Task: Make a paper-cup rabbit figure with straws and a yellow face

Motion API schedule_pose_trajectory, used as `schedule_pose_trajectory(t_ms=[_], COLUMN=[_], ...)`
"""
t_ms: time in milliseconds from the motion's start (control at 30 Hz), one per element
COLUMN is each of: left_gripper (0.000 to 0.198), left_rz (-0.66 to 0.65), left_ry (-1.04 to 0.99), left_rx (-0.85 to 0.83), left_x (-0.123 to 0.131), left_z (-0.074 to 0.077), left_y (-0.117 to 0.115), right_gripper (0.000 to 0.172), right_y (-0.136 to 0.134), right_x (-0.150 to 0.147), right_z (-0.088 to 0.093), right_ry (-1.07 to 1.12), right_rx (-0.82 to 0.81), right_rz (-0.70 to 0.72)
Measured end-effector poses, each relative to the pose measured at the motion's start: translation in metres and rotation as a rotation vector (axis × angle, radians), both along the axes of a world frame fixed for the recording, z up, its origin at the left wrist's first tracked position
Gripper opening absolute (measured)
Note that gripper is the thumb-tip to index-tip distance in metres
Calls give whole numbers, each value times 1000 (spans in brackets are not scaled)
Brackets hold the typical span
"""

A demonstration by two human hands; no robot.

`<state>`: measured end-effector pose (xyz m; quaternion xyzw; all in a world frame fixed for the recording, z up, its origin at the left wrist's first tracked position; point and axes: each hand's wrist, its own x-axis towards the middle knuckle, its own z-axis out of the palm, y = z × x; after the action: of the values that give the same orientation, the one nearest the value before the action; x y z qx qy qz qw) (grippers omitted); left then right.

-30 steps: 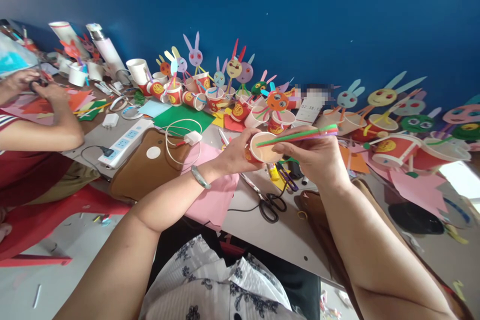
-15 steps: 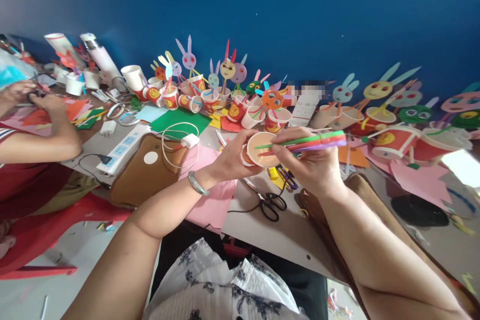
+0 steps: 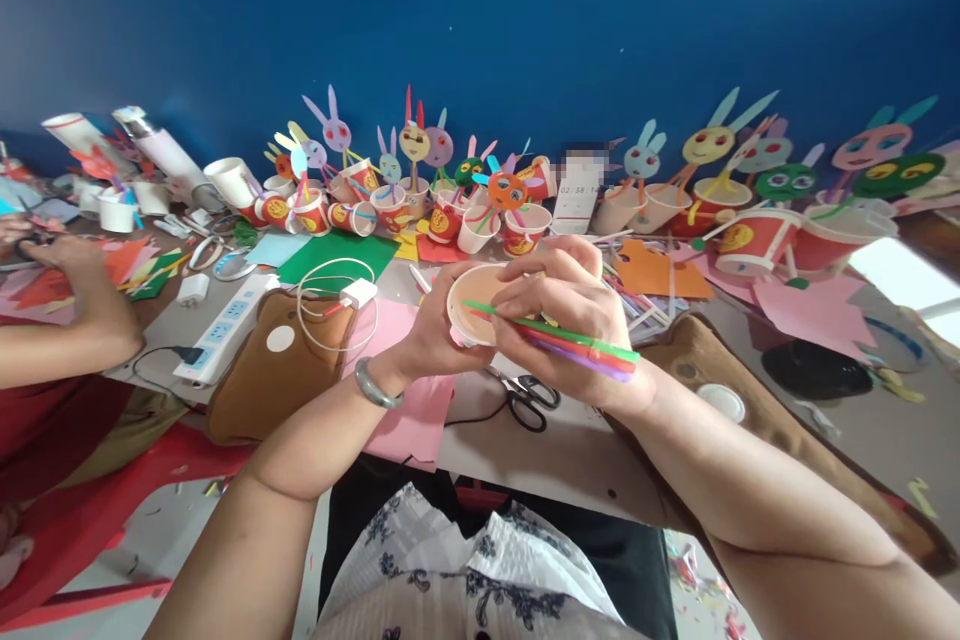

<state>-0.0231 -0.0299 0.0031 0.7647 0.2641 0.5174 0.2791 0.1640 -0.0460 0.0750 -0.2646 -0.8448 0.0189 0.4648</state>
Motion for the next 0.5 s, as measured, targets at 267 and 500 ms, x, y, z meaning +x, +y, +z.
schedule_pose_trajectory(t_ms=[267, 500], left_gripper=[78, 79], left_rz=[-78, -17], left_ry=[-50, 6], left_rx=[38, 43], left_x=[1, 3], left_z=[-7, -8], left_y=[3, 7], right_gripper=[9, 6], right_y=[-1, 4], right_x=[0, 0], right_z=[-1, -5], right_ry=[-72, -72], right_rx=[-55, -98], right_rz=[59, 69])
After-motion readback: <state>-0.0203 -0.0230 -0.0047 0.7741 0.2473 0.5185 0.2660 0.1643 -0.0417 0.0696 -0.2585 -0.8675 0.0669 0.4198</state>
